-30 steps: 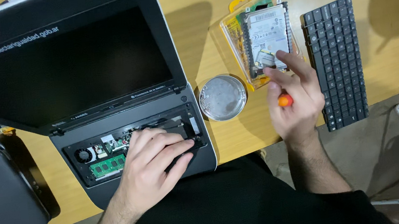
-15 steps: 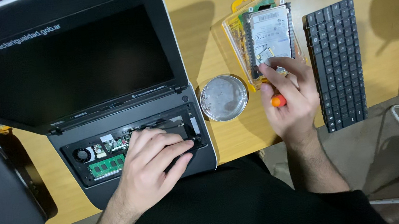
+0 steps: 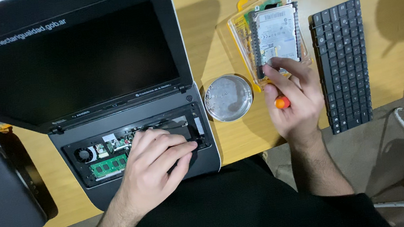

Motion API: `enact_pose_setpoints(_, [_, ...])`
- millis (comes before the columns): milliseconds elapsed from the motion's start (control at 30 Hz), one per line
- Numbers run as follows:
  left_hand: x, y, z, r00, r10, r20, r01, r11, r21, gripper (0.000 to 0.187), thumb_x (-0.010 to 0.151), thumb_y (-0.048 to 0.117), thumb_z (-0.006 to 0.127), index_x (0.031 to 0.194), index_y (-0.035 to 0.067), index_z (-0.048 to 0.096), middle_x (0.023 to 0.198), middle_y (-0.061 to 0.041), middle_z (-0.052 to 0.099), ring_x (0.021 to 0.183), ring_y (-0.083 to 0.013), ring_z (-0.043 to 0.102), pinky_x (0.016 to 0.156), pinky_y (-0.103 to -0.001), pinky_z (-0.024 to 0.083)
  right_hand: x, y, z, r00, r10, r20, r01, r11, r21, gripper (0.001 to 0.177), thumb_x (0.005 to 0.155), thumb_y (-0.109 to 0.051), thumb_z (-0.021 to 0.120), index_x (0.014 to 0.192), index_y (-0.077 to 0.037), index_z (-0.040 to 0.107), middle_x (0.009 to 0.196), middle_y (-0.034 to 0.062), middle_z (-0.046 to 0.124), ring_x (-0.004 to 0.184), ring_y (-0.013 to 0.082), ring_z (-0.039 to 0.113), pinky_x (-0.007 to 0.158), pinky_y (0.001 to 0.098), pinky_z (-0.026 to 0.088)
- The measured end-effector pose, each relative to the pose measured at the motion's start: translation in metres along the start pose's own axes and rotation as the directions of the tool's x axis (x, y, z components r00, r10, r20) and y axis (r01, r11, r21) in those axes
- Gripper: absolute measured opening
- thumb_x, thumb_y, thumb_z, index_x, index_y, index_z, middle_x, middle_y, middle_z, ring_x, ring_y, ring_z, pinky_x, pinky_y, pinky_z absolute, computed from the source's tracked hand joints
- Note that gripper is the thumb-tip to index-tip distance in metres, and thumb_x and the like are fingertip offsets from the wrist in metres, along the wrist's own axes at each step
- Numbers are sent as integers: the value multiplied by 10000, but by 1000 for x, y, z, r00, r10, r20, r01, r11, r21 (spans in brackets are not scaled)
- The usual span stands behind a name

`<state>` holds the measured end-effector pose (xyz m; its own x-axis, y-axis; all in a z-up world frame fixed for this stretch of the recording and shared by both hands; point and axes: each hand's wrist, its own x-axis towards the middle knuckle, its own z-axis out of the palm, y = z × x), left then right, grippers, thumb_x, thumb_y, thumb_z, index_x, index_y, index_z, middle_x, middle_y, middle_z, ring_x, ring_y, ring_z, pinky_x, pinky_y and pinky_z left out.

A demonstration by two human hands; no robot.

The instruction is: The person removes a RAM module and a hard drive from a laptop using a screwdriver. They then proceed to unscrew the bezel around the laptop screen, removing multiple screws and placing them into a small metal container.

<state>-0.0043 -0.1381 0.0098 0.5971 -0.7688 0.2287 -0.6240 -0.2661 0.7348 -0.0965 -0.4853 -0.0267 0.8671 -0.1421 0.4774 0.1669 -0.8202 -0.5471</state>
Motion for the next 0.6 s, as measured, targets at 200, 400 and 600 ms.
enact_pose_setpoints(200, [0, 0, 1, 1000, -1, -3, 1, 1000, 4, 171, 1119, 96, 887, 1289, 106, 866, 1228, -46, 843, 1109, -303, 711, 918, -456, 475, -3, 0, -3, 999, 28, -19, -28, 999, -25, 234, 1164, 201, 747, 1333, 78, 853, 1427, 328, 784, 1247, 414, 829, 1031, 453, 734])
enact_pose_setpoints(400, [1, 3, -3, 1000, 3, -7, -3, 1000, -5, 146, 1132, 105, 883, 1277, 102, 871, 1219, -46, 835, 1101, -301, 712, 932, -456, 478, -15, 16, 6, 993, -60, -106, 60, 998, 1, 85, 1206, 70, 699, 1278, 68, 745, 1389, 335, 745, 1240, 424, 788, 969, 476, 732])
enact_pose_setpoints(600, [-12, 4, -12, 991, 96, -94, -103, 992, -71, 93, 1130, 116, 913, 1188, 52, 878, 1139, -82, 847, 1009, -267, 725, 894, -425, 504, -27, -7, -4, 986, -101, -129, 111, 991, 69, 297, 1240, -193, 704, 1156, 78, 789, 1098, 308, 820, 970, 411, 814, 875, 489, 682])
